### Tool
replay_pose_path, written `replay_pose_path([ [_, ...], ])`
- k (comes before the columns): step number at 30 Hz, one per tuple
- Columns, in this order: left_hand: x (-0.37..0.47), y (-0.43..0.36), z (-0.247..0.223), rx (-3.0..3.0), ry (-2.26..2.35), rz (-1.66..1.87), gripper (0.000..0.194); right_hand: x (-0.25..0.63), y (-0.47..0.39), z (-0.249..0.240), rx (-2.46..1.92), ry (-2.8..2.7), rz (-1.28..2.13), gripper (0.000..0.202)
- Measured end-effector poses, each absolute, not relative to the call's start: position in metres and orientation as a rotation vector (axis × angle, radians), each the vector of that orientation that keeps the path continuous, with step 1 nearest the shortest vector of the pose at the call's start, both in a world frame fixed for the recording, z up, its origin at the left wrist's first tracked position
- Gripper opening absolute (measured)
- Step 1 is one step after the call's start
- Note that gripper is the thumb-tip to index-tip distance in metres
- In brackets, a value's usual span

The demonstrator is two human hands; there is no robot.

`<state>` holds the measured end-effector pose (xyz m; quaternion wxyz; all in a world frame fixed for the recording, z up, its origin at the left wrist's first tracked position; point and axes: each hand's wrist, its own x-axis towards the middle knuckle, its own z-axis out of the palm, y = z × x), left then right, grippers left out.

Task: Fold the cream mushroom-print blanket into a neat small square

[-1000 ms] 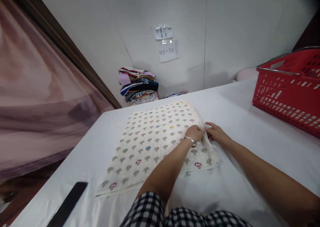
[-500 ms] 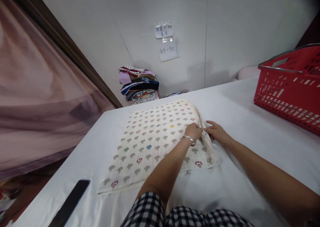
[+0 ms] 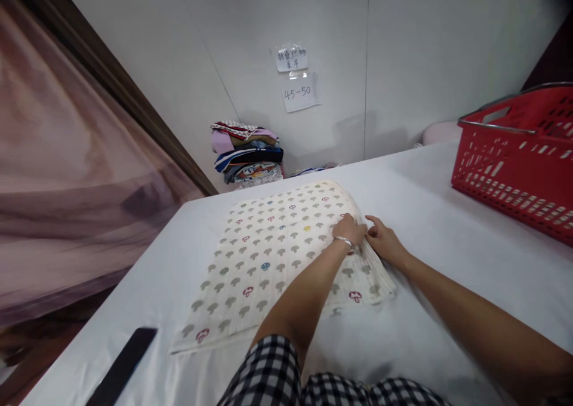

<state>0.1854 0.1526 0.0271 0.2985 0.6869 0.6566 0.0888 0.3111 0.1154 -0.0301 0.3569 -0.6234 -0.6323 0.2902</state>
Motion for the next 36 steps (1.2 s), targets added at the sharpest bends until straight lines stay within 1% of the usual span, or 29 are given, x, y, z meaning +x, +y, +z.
replay_pose_path([
  [2,0.188,0.158,0.026,1.842,1.745,0.218,0.048,0.310,0.114,-0.028,-1.618,-1.679,0.708,0.055],
  [7,0.184,0.167,0.019,1.798,1.683,0.190,0.026,0.309,0.110,-0.023,-1.583,-1.784,0.667,0.055],
  [13,0.177,0.172,0.012,1.705,1.615,0.245,0.018,0.311,0.110,-0.023,-1.533,-1.733,0.718,0.056],
  [15,0.177,0.173,0.010,1.693,1.612,0.257,0.018,0.310,0.110,-0.024,-1.521,-1.593,0.824,0.059],
  [20,0.178,0.174,0.007,1.667,1.626,0.286,0.015,0.310,0.114,-0.023,-1.499,-1.169,1.298,0.070],
  [21,0.178,0.173,0.006,1.663,1.627,0.292,0.015,0.310,0.116,-0.022,-1.495,-1.124,1.358,0.067],
  [23,0.178,0.173,0.005,1.657,1.629,0.311,0.015,0.312,0.123,-0.019,-1.509,-1.109,1.421,0.050],
  [25,0.177,0.173,0.003,1.653,1.632,0.337,0.016,0.315,0.135,-0.015,-1.585,-1.215,1.405,0.033],
  [26,0.177,0.173,0.003,1.651,1.634,0.350,0.016,0.315,0.142,-0.013,-1.650,-1.305,1.358,0.028],
  [30,0.175,0.172,0.002,1.641,1.634,0.376,0.017,0.311,0.178,-0.003,-1.864,-1.572,1.103,0.018],
  [33,0.174,0.170,0.002,1.619,1.620,0.386,0.019,0.306,0.199,0.000,-1.907,-1.575,0.986,0.014],
  [36,0.174,0.169,0.004,1.577,1.598,0.391,0.025,0.308,0.203,-0.003,-1.901,-1.536,0.904,0.011],
])
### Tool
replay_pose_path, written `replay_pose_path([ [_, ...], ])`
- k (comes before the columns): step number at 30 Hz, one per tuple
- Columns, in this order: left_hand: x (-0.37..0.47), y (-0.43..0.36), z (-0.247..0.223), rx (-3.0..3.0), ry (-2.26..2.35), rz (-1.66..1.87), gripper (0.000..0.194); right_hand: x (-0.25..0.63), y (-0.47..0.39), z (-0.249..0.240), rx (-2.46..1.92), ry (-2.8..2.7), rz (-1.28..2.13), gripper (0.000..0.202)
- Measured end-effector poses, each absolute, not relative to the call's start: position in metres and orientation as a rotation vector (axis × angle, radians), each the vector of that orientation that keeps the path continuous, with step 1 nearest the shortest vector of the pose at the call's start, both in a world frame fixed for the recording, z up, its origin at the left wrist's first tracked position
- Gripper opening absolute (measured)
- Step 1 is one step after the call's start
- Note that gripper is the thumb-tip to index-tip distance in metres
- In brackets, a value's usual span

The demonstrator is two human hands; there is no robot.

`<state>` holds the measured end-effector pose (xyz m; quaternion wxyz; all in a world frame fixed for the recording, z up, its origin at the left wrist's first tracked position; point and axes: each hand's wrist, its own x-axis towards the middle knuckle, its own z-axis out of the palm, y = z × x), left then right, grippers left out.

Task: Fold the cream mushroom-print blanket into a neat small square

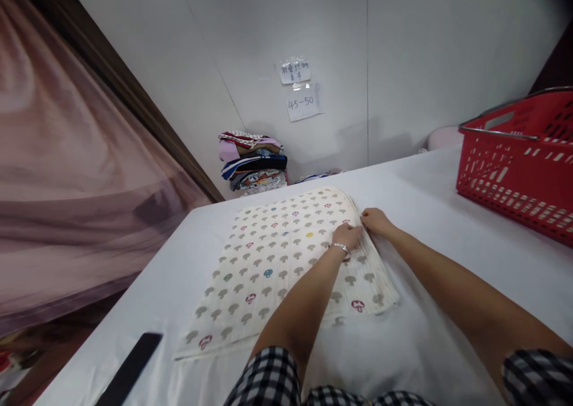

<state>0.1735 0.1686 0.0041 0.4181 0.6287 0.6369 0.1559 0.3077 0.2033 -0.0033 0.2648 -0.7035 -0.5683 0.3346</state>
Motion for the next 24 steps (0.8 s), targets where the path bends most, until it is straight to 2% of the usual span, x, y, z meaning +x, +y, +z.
replay_pose_path([
  [5,0.172,0.170,0.014,1.732,1.683,0.506,0.024,0.317,0.192,-0.014,-1.849,-1.452,0.974,0.015],
  [8,0.164,0.176,0.013,2.080,1.700,0.570,0.034,0.319,0.190,-0.017,-1.798,-1.415,1.020,0.014],
  [11,0.153,0.183,0.001,2.267,1.637,0.362,0.050,0.321,0.191,-0.017,-1.770,-1.371,1.046,0.012],
  [15,0.143,0.188,-0.014,2.254,1.643,0.224,0.059,0.325,0.191,-0.019,-1.731,-1.313,1.076,0.010],
  [19,0.152,0.190,-0.013,2.267,1.672,0.269,0.061,0.325,0.188,-0.021,-1.676,-1.276,1.122,0.011],
  [24,0.172,0.188,-0.014,2.371,1.601,0.355,0.054,0.326,0.186,-0.024,-1.554,-1.264,1.153,0.012],
])
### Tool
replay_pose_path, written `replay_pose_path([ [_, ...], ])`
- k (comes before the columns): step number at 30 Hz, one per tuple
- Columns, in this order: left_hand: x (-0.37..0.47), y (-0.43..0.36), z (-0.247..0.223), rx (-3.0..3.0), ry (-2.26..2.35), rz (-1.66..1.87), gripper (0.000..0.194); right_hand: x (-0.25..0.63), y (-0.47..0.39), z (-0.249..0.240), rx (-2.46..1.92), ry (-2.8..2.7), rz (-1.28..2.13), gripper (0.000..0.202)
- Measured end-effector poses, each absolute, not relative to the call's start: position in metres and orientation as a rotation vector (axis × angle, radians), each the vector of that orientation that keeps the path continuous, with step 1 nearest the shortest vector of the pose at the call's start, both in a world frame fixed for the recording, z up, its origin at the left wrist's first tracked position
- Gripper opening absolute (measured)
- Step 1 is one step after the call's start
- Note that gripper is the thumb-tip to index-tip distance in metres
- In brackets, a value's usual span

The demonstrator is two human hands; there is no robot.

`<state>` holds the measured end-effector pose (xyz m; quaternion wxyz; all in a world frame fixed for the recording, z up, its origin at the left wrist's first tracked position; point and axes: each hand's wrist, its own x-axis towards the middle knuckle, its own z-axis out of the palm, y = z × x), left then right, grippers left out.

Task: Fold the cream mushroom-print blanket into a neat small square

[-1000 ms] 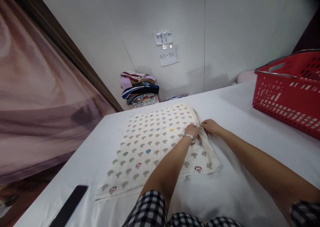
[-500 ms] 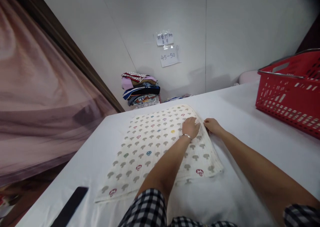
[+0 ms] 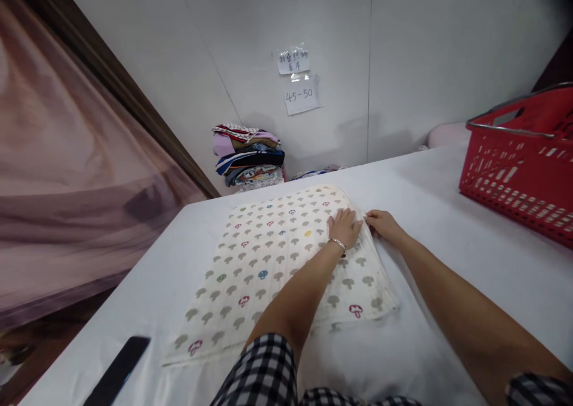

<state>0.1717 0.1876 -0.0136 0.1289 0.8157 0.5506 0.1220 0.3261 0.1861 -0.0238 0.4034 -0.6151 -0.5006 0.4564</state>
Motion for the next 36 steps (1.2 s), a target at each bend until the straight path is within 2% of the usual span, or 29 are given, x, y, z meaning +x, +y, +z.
replay_pose_path([
  [12,0.175,0.190,-0.017,2.350,1.575,0.281,0.046,0.329,0.182,-0.026,-1.531,-1.298,1.289,0.024],
  [19,0.175,0.215,-0.004,2.435,1.614,0.292,0.045,0.324,0.179,-0.019,-1.660,-1.411,1.108,0.019],
  [27,0.168,0.265,-0.003,2.640,1.538,0.300,0.034,0.323,0.182,-0.022,-1.684,-1.489,1.054,0.022],
  [32,0.173,0.275,-0.010,2.691,1.478,0.269,0.041,0.319,0.185,-0.021,-1.635,-1.629,0.789,0.026],
  [36,0.176,0.276,-0.012,2.726,1.501,0.297,0.037,0.317,0.185,-0.021,-1.607,-1.665,0.698,0.026],
])
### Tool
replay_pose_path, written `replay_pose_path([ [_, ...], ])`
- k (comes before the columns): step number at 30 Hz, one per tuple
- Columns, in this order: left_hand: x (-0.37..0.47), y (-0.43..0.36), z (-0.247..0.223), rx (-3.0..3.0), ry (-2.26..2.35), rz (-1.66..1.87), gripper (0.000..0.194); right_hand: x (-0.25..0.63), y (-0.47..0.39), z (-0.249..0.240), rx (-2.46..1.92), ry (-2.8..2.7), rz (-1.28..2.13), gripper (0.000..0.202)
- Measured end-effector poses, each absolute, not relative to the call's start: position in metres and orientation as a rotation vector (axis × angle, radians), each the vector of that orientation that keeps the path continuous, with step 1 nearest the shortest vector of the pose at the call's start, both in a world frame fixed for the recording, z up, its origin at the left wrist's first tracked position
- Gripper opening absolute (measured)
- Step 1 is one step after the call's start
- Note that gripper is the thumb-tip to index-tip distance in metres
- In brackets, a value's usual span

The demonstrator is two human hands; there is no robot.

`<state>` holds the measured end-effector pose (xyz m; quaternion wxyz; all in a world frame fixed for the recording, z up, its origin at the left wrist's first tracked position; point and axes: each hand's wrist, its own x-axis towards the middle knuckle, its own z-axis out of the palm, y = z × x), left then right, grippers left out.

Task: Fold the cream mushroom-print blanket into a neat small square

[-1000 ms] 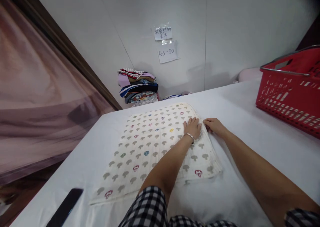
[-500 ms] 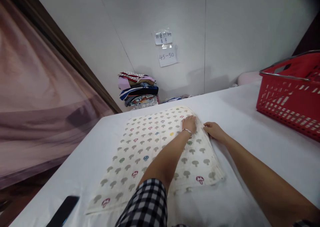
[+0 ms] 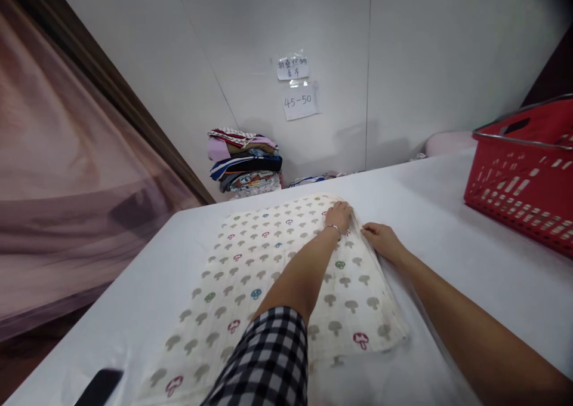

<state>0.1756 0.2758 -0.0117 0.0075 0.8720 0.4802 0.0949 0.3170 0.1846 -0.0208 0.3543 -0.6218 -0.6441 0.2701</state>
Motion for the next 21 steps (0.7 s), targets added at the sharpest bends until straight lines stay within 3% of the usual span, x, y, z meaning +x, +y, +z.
replay_pose_path([
  [16,0.167,0.279,0.005,2.698,1.467,0.401,0.035,0.317,0.183,-0.022,-1.567,-1.795,0.620,0.027],
  [21,0.170,0.288,0.008,2.884,1.301,0.114,0.046,0.318,0.185,-0.027,-1.557,-1.832,0.591,0.028],
])
